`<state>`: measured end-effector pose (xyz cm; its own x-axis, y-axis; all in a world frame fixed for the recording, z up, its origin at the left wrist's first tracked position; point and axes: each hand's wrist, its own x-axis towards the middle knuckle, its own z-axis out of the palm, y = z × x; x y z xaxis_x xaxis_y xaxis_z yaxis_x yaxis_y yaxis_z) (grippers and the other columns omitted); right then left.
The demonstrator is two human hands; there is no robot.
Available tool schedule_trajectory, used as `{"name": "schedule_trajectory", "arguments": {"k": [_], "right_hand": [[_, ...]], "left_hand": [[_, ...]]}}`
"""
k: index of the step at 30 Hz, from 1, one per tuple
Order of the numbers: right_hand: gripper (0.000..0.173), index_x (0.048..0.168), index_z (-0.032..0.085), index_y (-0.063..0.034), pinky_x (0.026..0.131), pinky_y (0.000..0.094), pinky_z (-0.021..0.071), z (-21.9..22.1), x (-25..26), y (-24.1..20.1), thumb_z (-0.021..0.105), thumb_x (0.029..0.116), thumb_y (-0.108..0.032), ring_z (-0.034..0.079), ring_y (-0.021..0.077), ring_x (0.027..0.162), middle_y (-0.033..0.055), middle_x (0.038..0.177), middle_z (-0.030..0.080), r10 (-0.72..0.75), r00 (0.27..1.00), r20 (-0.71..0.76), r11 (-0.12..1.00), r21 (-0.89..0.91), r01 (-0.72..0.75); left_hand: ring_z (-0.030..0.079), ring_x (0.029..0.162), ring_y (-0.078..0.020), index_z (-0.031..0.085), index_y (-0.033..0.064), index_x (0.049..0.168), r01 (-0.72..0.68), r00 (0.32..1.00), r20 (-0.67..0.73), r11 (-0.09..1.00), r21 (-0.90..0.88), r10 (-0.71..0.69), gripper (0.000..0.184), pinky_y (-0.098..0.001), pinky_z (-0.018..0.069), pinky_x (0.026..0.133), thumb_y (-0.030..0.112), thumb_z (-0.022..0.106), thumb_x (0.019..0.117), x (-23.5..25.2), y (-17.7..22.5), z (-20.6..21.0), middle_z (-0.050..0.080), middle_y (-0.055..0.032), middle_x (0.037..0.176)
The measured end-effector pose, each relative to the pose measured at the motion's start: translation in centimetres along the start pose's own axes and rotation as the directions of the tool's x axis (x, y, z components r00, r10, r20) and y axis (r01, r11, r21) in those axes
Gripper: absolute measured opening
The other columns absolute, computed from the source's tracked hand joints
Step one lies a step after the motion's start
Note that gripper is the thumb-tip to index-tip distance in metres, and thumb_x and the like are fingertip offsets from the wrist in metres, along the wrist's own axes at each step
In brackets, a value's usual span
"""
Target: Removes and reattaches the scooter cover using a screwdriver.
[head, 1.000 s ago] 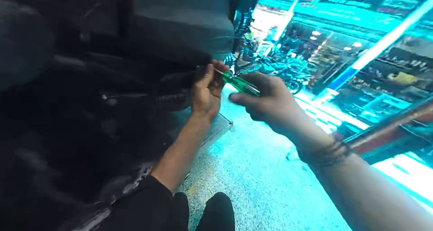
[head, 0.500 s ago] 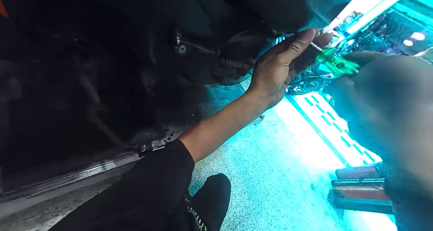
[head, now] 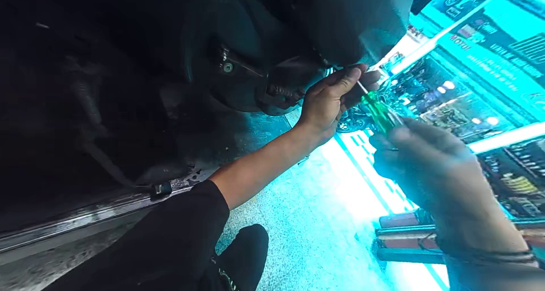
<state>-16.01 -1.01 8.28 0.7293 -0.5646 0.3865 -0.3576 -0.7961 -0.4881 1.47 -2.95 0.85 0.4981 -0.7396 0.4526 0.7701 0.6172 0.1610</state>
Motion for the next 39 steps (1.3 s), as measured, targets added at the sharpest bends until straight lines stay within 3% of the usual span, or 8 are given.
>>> {"name": "schedule_trajectory", "arguments": {"k": [6, 10, 15, 19, 24, 29, 34, 39], "right_hand": [[0.044, 0.149, 0.051, -0.006, 0.073, 0.0617, 0.0505, 0.1, -0.5, -0.2, 0.049, 0.1068, -0.016, 0.065, 0.0463, 0.092, 0.0298, 0.114, 0.062, -0.359, 0.933, 0.028, 0.582, -0.775, 0.247], [0.012, 0.104, 0.066, -0.0244, 0.049, 0.0137, 0.0474, 0.8, -0.4, -0.5, 0.054, 0.105, -0.028, 0.054, -0.0017, 0.055, -0.0099, 0.074, 0.062, 0.035, 0.999, -0.017, 0.99, 0.136, -0.032], [0.048, 0.155, 0.041, -0.012, 0.07, 0.0601, 0.0512, -1.6, -0.1, 2.7, 0.046, 0.1085, -0.022, 0.067, 0.0427, 0.09, 0.029, 0.113, 0.063, -0.316, 0.944, 0.095, 0.53, -0.807, 0.259], [0.031, 0.133, 0.062, -0.0201, 0.051, 0.0167, 0.0521, -0.4, -0.2, 1.2, 0.052, 0.1071, -0.034, 0.059, 0.0019, 0.059, -0.0055, 0.085, 0.067, 0.005, 0.998, 0.055, 0.997, 0.08, -0.009], [0.045, 0.151, 0.048, -0.0112, 0.075, 0.0599, 0.0512, -0.4, -0.1, 1.9, 0.048, 0.1067, -0.017, 0.067, 0.0424, 0.096, 0.0303, 0.115, 0.062, -0.347, 0.937, 0.024, 0.563, -0.794, 0.229], [0.023, 0.124, 0.065, -0.0207, 0.049, 0.0184, 0.0514, 0.8, -0.5, -0.6, 0.053, 0.1068, -0.029, 0.058, 0.004, 0.056, -0.0041, 0.09, 0.069, 0.1, 0.995, -0.024, 0.973, 0.21, -0.093], [0.04, 0.143, 0.061, -0.0144, 0.073, 0.0525, 0.0525, 1.4, 0.0, 0.6, 0.05, 0.105, -0.008, 0.066, 0.0368, 0.094, 0.0234, 0.113, 0.064, -0.469, 0.883, -0.034, 0.586, -0.76, 0.282], [0.058, 0.149, 0.048, -0.0109, 0.088, 0.0341, 0.0588, 1.3, -0.5, 0.7, 0.068, 0.0955, -0.021, 0.067, 0.0176, 0.106, 0.0111, 0.128, 0.063, -0.315, 0.933, -0.173, 0.892, -0.389, 0.229]], "left_hand": [[0.071, 0.102, -0.0179, 0.061, -0.0048, 0.125, 0.032, 0.999, 0.01, 0.998, 0.047, -0.032, 0.032, -0.0312, 0.057, 0.092, 0.017, 0.043, 0.1106, -0.2, 0.3, 0.2, 0.072, -0.0148, 0.114], [0.069, 0.106, -0.0187, 0.058, -0.0063, 0.131, 0.08, 0.997, -0.021, 0.995, 0.052, -0.079, 0.034, -0.0311, 0.0547, 0.096, 0.017, 0.044, 0.1108, -0.3, 1.0, 0.3, 0.07, -0.0172, 0.121], [0.07, 0.104, -0.0196, 0.06, -0.0066, 0.128, 0.093, 0.995, -0.03, 0.995, -0.026, -0.094, 0.032, -0.0309, 0.0562, 0.094, 0.016, 0.044, 0.1107, -0.3, 1.0, 0.4, 0.07, -0.0178, 0.118], [0.071, 0.103, -0.0183, 0.059, -0.0066, 0.129, 0.111, 0.993, -0.034, 0.994, -0.018, -0.111, 0.033, -0.0288, 0.0558, 0.095, 0.017, 0.044, 0.1108, -0.3, 1.5, 0.5, 0.071, -0.0177, 0.118], [0.071, 0.1, -0.0182, 0.059, -0.0061, 0.128, 0.092, 0.996, -0.007, 0.996, 0.003, -0.092, 0.033, -0.029, 0.0569, 0.091, 0.018, 0.043, 0.1113, -0.3, 1.3, 0.0, 0.07, -0.0174, 0.117], [0.072, 0.102, -0.0206, 0.059, -0.0058, 0.126, 0.025, 0.998, -0.049, 1.0, 0.014, -0.024, 0.032, -0.0321, 0.0575, 0.094, 0.018, 0.043, 0.111, -0.3, 0.5, 0.2, 0.071, -0.0174, 0.115], [0.068, 0.098, -0.0189, 0.064, 0.0035, 0.119, 0.046, 0.996, -0.079, 0.999, 0.011, -0.045, 0.023, -0.0358, 0.0582, 0.087, 0.02, 0.063, 0.103, -0.4, -0.5, -0.3, 0.069, -0.0112, 0.108], [0.069, 0.088, -0.0148, 0.065, 0.0033, 0.108, 0.092, 0.996, -0.005, 0.995, 0.044, -0.091, 0.015, -0.0273, 0.0584, 0.079, 0.015, 0.057, 0.1047, 0.1, 0.4, -0.3, 0.071, -0.0093, 0.099]]}}
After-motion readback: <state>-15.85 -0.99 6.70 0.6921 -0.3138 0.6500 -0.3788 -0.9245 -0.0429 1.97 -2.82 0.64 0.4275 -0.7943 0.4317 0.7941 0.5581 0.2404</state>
